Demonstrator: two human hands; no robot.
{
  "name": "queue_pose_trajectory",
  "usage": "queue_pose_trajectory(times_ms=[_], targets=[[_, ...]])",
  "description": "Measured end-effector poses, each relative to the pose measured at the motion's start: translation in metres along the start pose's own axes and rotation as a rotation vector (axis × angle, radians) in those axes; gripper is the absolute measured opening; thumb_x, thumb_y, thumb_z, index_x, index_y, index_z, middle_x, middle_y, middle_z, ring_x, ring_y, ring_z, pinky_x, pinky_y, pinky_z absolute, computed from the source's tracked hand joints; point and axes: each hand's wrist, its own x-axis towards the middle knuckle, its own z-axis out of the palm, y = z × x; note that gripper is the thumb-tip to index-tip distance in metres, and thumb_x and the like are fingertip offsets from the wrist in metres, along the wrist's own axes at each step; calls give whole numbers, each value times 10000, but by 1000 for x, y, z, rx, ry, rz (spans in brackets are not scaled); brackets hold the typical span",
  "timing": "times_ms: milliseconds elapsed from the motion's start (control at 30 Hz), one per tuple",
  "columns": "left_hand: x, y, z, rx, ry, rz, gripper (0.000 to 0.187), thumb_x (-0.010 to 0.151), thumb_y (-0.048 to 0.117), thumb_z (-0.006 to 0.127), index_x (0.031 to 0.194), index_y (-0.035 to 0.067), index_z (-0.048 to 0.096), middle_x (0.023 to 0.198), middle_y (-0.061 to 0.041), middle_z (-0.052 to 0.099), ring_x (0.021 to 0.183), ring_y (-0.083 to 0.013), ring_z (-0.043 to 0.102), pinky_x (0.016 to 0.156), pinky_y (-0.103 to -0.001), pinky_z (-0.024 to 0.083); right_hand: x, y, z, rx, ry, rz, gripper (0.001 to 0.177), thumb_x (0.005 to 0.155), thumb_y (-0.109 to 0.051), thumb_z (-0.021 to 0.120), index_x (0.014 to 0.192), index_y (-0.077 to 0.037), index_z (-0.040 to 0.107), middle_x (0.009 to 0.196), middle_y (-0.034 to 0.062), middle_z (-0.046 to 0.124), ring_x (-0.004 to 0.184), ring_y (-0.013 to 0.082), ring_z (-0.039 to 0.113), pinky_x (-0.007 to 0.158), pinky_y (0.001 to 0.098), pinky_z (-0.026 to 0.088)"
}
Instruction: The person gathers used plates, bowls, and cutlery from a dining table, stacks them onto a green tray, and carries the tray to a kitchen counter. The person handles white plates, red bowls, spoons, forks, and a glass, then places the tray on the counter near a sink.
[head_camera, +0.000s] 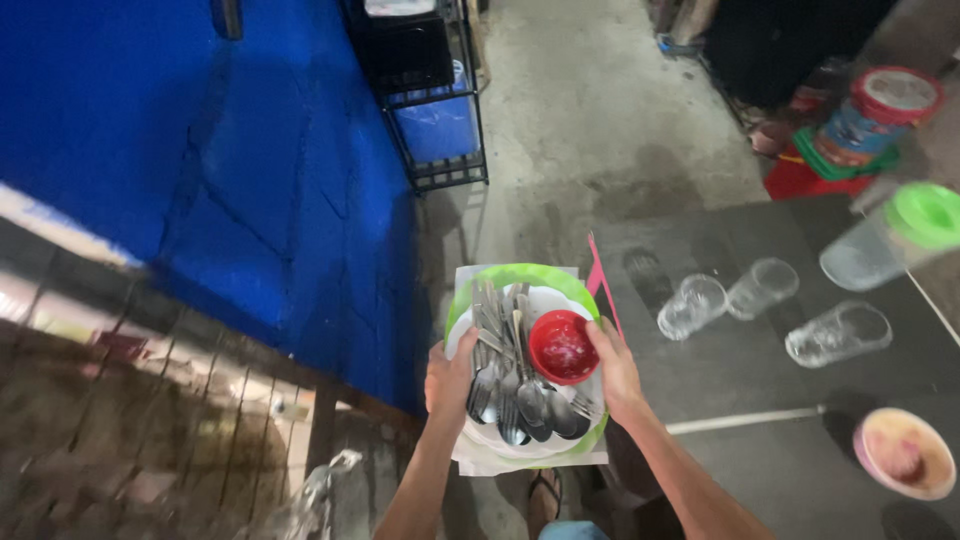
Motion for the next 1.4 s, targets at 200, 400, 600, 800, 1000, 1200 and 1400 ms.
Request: queue_pose_trajectory(times_ms=[200,400,600,800,1000,1200,1400], targets=[[60,33,19,-23,71,-43,977,739,682,682,1460,46,510,1378,-195,639,1276,-309,619,1064,-388,450,82,-17,26,58,-148,-32,863,920,-501,599,1545,49,371,1554,172,497,1426,211,447,1159,324,317],[112,80,32,31,102,-35,928,756,687,661,1430,57,558,1345,-178,669,1259,-314,630,1053,-390,453,155,-29,49,-23,-135,-11,873,940,-522,574,1556,45,327,1589,155,438,1468,191,393,1191,324,269],[189,124,48,32,32,-27,840,759,658,649,1373,84,627,1280,-166,718,1212,-308,661,1034,-393,467,218,-42,74,-116,-42,-52,805,954,-509,558,1537,26,408,1578,137,468,1471,182,369,1189,322,245],[286,163,73,43,-40,55,790,795,628,665,1348,64,634,1269,-164,709,1191,-311,667,998,-393,486,283,-65,109,75,4,-74,745,951,-458,580,1504,30,473,1473,158,586,1352,215,519,1133,326,353],[366,200,100,25,-119,76,739,783,566,713,1311,52,658,1191,-141,747,1091,-275,712,944,-391,527,334,-85,130,39,96,-76,755,956,-473,556,1510,30,460,1474,147,588,1354,212,524,1139,322,350],[423,247,140,-62,-193,192,659,785,482,760,1248,17,688,1146,-127,754,1047,-241,710,918,-375,526,388,-112,137,28,226,-20,826,946,-519,563,1547,17,377,1530,148,528,1435,212,465,1177,328,299],[454,317,200,55,-259,176,651,803,500,729,1262,43,668,1139,-119,748,1048,-243,708,909,-381,530,463,-134,117,87,286,-64,828,930,-527,562,1529,25,410,1512,159,548,1407,225,485,1160,334,318]])
